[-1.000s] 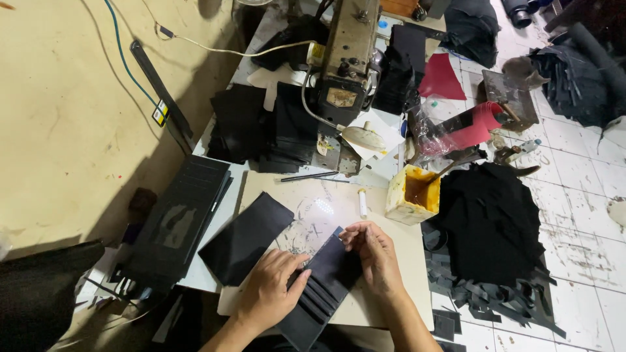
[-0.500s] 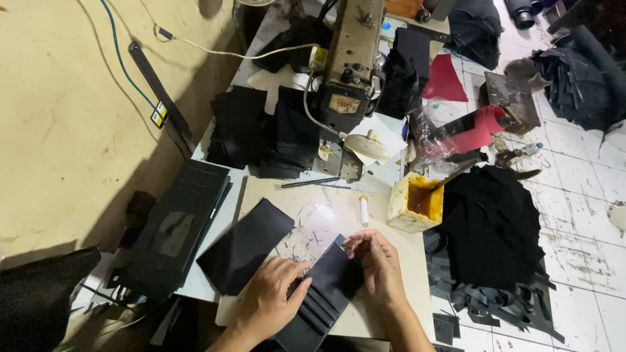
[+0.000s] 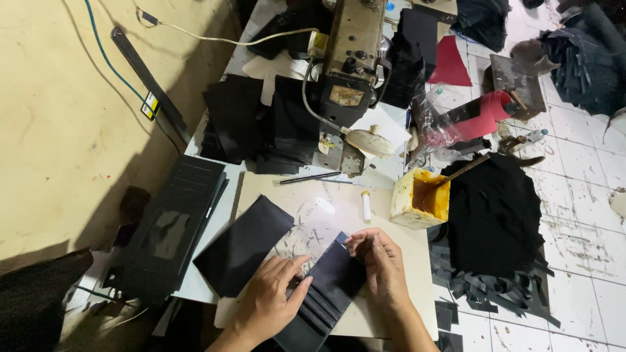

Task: The person lays a black leather panel on the work table, applies glue along its top edge using a small stick from a yellow glue container, then folds and presses the edge over. They align the panel with other cut leather pieces, stack the assembled panels, and repeat the gluing and folding on additional pieces.

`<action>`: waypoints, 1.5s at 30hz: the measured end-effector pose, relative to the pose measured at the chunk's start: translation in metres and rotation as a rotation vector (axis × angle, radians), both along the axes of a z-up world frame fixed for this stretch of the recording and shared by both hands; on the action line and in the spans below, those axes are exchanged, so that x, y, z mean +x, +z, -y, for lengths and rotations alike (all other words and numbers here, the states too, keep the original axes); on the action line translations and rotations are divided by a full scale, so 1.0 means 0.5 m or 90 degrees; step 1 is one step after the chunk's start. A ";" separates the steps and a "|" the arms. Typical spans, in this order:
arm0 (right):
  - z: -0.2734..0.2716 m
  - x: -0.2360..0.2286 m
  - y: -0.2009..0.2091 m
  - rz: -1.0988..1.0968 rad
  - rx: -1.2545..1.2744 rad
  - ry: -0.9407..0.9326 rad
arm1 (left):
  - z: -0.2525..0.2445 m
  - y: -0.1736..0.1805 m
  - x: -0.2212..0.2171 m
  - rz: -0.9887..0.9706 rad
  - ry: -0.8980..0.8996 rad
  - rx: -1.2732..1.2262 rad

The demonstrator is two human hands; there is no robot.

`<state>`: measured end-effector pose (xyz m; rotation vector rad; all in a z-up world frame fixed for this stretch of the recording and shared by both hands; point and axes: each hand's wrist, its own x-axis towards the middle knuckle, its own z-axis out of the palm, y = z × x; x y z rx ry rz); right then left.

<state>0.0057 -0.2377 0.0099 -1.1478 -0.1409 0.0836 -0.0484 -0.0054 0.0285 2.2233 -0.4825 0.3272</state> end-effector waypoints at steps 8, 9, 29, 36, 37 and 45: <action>-0.005 -0.002 0.009 0.003 -0.019 -0.011 | -0.002 0.002 -0.005 0.005 0.021 -0.030; -0.009 -0.003 0.014 0.006 -0.027 -0.025 | -0.003 0.002 -0.005 0.004 0.016 -0.049; -0.031 -0.032 0.044 -0.042 -0.031 -0.073 | -0.088 0.038 -0.011 0.154 0.183 -0.027; 0.032 0.001 0.100 0.129 -0.686 -0.299 | -0.080 0.052 -0.006 0.112 0.161 -0.017; 0.034 0.006 0.097 0.125 -0.689 -0.307 | -0.069 0.032 -0.004 0.112 0.152 -0.019; 0.018 0.086 0.019 0.332 -1.011 -0.227 | 0.051 -0.029 0.000 -0.069 0.055 0.176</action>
